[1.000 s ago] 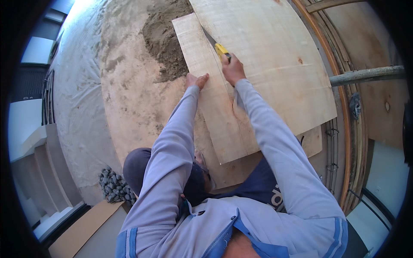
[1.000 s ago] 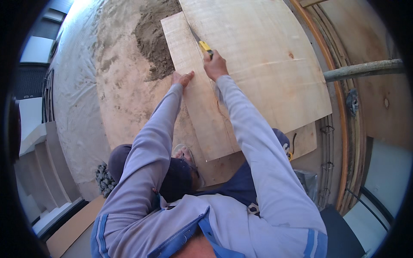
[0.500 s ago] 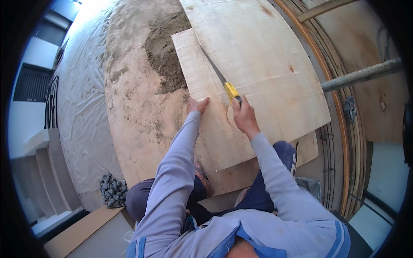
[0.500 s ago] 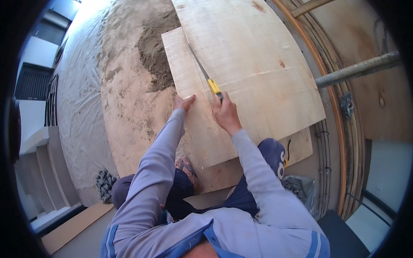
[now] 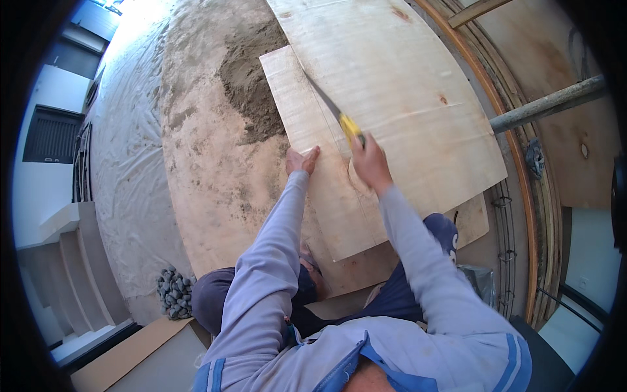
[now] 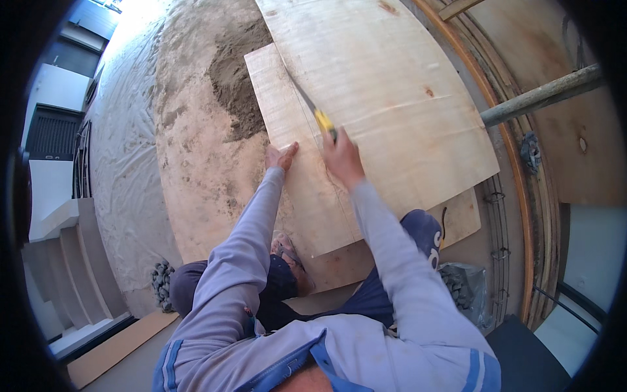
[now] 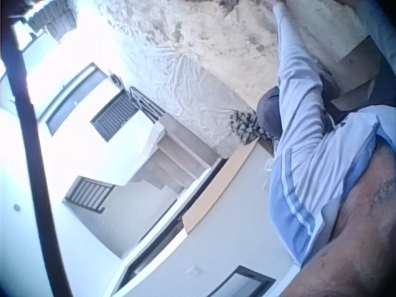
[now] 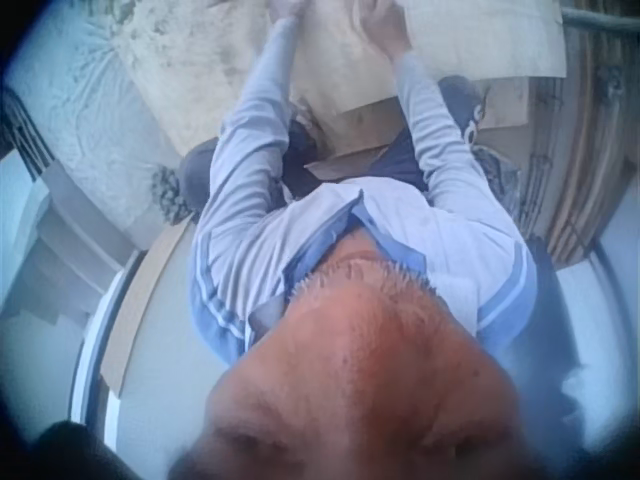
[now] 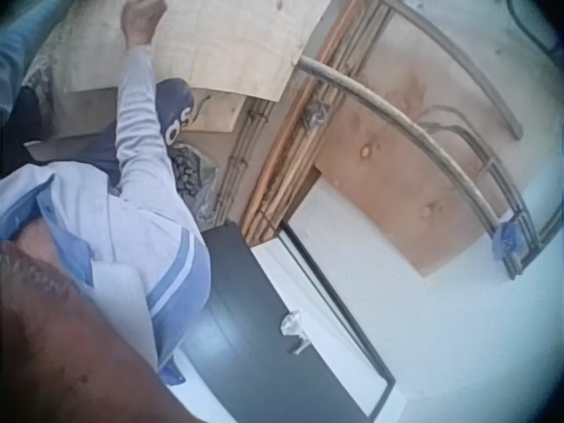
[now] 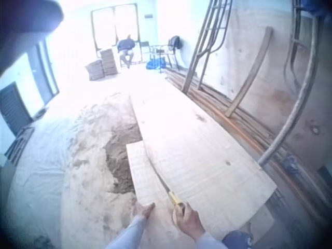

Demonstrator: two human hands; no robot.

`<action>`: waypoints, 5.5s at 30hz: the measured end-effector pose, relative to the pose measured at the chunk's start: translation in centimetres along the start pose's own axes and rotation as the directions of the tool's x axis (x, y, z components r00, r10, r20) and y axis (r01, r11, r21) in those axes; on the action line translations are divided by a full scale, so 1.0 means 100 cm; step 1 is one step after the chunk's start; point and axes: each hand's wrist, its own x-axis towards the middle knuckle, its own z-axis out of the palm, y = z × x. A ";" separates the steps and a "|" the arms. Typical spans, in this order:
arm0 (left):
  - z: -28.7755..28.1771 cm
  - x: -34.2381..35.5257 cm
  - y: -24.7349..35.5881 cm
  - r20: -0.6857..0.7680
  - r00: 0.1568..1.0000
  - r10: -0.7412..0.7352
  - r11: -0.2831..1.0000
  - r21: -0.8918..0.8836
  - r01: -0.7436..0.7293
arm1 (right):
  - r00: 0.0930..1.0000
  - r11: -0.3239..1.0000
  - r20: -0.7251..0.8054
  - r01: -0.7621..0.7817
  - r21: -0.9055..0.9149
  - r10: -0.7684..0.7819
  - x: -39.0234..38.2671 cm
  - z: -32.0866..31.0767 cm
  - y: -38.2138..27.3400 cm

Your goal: The person measures a wooden board with a tape measure, marks it with a pencil using a straight edge, and then saws a section of the board using a hand saw.

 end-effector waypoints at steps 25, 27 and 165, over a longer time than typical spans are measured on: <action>0.004 -0.117 0.059 -0.359 0.932 -0.043 0.999 -0.030 0.034 | 0.986 0.987 0.160 -0.073 0.145 0.050 -0.064 -0.110 -0.034; -0.001 -0.119 0.061 -0.371 0.928 -0.045 0.999 -0.023 0.039 | 0.982 0.989 0.188 -0.051 0.138 0.024 -0.059 -0.126 -0.038; -0.005 -0.078 0.039 -0.334 0.936 0.106 0.984 -0.100 -0.147 | 0.999 1.000 0.035 0.017 0.022 -0.018 0.005 -0.033 -0.026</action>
